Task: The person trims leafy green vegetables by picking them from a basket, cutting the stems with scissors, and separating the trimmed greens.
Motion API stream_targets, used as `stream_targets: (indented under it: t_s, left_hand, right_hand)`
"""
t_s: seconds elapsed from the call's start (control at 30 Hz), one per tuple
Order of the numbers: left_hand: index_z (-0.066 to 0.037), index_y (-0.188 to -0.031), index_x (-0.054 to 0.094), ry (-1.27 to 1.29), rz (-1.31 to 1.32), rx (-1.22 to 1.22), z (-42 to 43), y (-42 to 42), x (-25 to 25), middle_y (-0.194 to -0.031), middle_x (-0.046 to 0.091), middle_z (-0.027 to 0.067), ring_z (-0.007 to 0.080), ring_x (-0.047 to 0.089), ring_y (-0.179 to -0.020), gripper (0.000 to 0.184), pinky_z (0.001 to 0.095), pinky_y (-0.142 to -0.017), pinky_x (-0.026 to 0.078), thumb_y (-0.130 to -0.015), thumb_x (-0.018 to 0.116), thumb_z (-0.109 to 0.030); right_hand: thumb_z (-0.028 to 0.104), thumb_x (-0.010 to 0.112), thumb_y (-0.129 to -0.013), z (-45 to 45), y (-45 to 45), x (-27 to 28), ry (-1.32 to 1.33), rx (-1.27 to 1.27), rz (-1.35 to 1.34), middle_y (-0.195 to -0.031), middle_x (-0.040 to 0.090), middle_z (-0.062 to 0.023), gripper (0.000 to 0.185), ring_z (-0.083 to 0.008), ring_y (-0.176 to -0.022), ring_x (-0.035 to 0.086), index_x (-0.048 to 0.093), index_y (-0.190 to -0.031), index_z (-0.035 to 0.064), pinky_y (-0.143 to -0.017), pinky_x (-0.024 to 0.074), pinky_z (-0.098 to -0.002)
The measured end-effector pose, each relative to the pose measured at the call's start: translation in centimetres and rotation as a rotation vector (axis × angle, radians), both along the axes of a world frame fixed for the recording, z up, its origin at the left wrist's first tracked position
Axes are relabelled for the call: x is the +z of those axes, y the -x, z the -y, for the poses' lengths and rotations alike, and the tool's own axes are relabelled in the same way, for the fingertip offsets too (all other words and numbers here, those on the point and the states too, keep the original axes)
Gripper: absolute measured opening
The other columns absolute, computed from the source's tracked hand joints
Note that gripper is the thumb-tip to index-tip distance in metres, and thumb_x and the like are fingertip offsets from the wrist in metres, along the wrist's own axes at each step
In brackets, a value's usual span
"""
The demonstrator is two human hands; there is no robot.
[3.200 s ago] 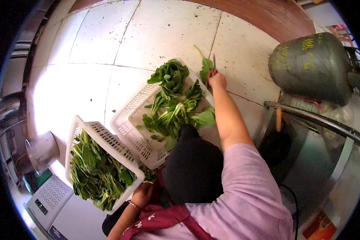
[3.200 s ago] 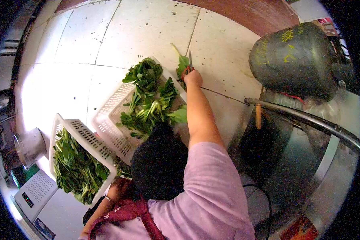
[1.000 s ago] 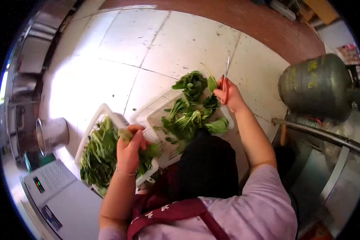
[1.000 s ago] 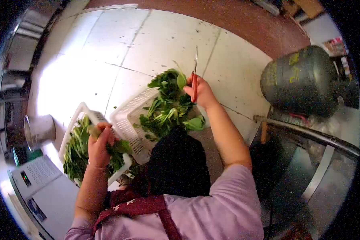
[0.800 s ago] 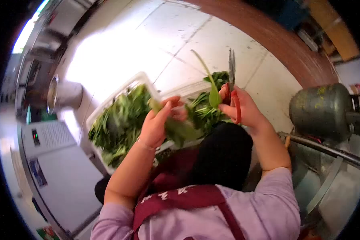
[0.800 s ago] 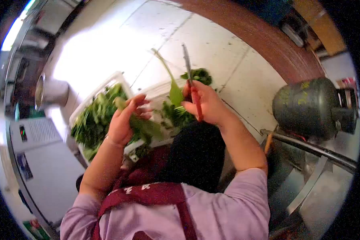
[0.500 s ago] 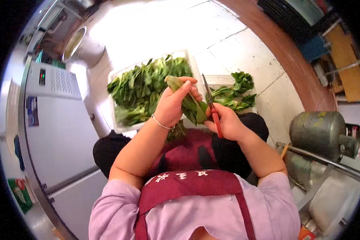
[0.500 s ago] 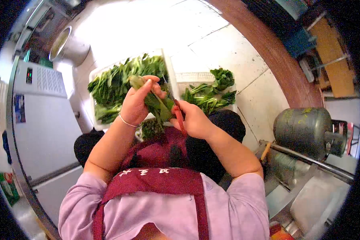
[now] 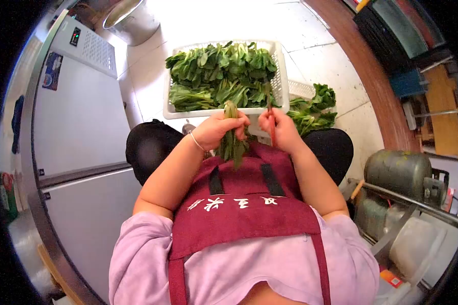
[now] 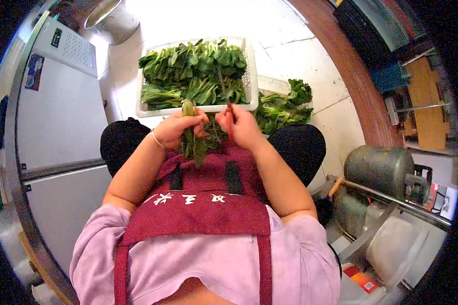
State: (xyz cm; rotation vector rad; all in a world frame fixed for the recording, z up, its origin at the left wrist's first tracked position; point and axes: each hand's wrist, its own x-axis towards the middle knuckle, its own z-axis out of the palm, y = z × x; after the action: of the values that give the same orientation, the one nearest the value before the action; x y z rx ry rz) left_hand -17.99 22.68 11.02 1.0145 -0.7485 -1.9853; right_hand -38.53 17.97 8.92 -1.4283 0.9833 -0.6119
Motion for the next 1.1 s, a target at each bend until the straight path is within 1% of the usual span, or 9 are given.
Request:
stream_targets:
  t_s: [0.1, 0.17, 0.2, 0.23, 0.3, 0.43, 0.57, 0.77, 1.1]
  left_hand:
    - [-0.002, -0.094, 0.057, 0.073, 0.137, -0.027, -0.7, -2.1, -2.0, -0.068, 0.053, 0.0036, 0.0161, 0.053, -0.066, 0.018, 0.0317, -0.065, 0.045, -0.088, 0.055, -0.019]
    - [-0.002, -0.093, 0.056, 0.386, 0.878, -0.105, -1.4, -2.4, -2.3, -0.069, 0.055, 0.0044, 0.0148, 0.052, -0.063, 0.022, 0.0329, -0.063, 0.046, -0.088, 0.056, -0.023]
    - [-0.003, -0.095, 0.056, 0.449, 1.114, -0.113, -1.7, -2.7, -3.1, -0.075, 0.061, 0.0124, 0.0255, 0.059, -0.068, 0.025, 0.0389, -0.065, 0.047, -0.086, 0.057, -0.026]
    - [-0.003, -0.095, 0.056, 0.446, 1.114, -0.112, -2.0, -2.7, -4.1, -0.075, 0.061, 0.0124, 0.0255, 0.059, -0.068, 0.025, 0.0389, -0.065, 0.047, -0.086, 0.057, -0.026]
    - [-0.002, -0.092, 0.054, 0.494, 1.312, -0.015, -2.3, -2.4, -4.9, -0.083, 0.061, 0.0229, 0.0394, 0.058, -0.082, 0.026, 0.0436, -0.071, 0.046, -0.078, 0.061, -0.023]
    - [-0.002, -0.090, 0.053, 0.463, 1.563, -0.015, -2.5, -1.6, -3.7, -0.084, 0.062, 0.0216, 0.0384, 0.060, -0.081, 0.023, 0.0452, -0.071, 0.048, -0.076, 0.061, -0.019]
    - [-0.005, -0.098, 0.052, 0.542, 1.662, -0.129, -2.3, -0.9, -5.3, -0.085, 0.062, 0.0180, 0.0366, 0.061, -0.080, 0.029, 0.0459, -0.069, 0.049, -0.076, 0.061, -0.021]
    - [-0.003, -0.086, 0.054, 0.546, 1.794, -0.244, -2.0, 0.0, -6.1, -0.081, 0.064, 0.0174, 0.0324, 0.064, -0.075, 0.014, 0.0414, -0.067, 0.051, -0.077, 0.055, -0.013]
    - [-0.003, -0.093, 0.056, 0.271, 1.766, -0.587, -2.7, -0.3, -9.7, -0.092, 0.065, 0.0182, 0.0315, 0.064, -0.088, 0.018, 0.0398, -0.074, 0.051, -0.079, 0.054, -0.014]
  right_hand:
    - [0.034, 0.064, -0.082, -1.5, -0.7, -1.1, 0.083, 0.195, -0.225, -0.080, 0.059, -0.0140, 0.036, -0.0246, -0.073, 0.057, 0.053, -0.092, 0.0009, -0.069, 0.0461, -0.0353]
    - [0.029, 0.063, -0.082, -2.8, -1.2, -1.0, 0.085, 0.403, -0.459, -0.090, 0.058, -0.0131, 0.034, -0.0226, -0.083, 0.057, 0.052, -0.099, 0.0022, -0.074, 0.0455, -0.0327]
    - [0.045, 0.063, -0.080, -3.3, -1.1, -3.4, 0.112, 0.413, -0.385, -0.088, 0.058, -0.0202, 0.050, -0.0320, -0.084, 0.057, 0.050, -0.095, -0.0013, -0.075, 0.0451, -0.0392]
    - [0.045, 0.063, -0.080, -3.6, -1.2, -3.3, 0.111, 0.416, -0.385, -0.088, 0.058, -0.0202, 0.050, -0.0320, -0.084, 0.057, 0.050, -0.095, -0.0013, -0.075, 0.0451, -0.0392]
    - [0.043, 0.062, -0.081, -4.0, -1.8, -2.9, 0.076, 0.552, -0.401, -0.089, 0.058, -0.0217, 0.049, -0.0336, -0.084, 0.057, 0.049, -0.095, -0.0019, -0.076, 0.0447, -0.0406]
    - [0.047, 0.057, -0.084, -3.9, -2.3, -3.4, -0.007, 0.658, -0.437, -0.091, 0.058, -0.0249, 0.052, -0.0358, -0.086, 0.057, 0.049, -0.095, -0.0032, -0.080, 0.0436, -0.0419]
    - [0.053, 0.052, -0.085, -4.0, -2.1, -6.6, -0.027, 0.572, -0.430, -0.089, 0.059, -0.0269, 0.059, -0.0368, -0.088, 0.059, 0.050, -0.094, -0.0059, -0.079, 0.0439, -0.0421]
    - [0.063, 0.043, -0.084, -3.6, -1.9, -7.0, -0.090, 0.619, -0.464, -0.089, 0.060, -0.0290, 0.071, -0.0396, -0.089, 0.059, 0.056, -0.088, -0.0069, -0.080, 0.0442, -0.0412]
    - [0.074, 0.033, -0.081, -4.7, -1.8, -9.9, -0.231, 0.603, -0.524, -0.077, 0.063, -0.0235, 0.084, -0.0379, -0.081, 0.061, 0.065, -0.075, -0.0040, -0.076, 0.0460, -0.0387]
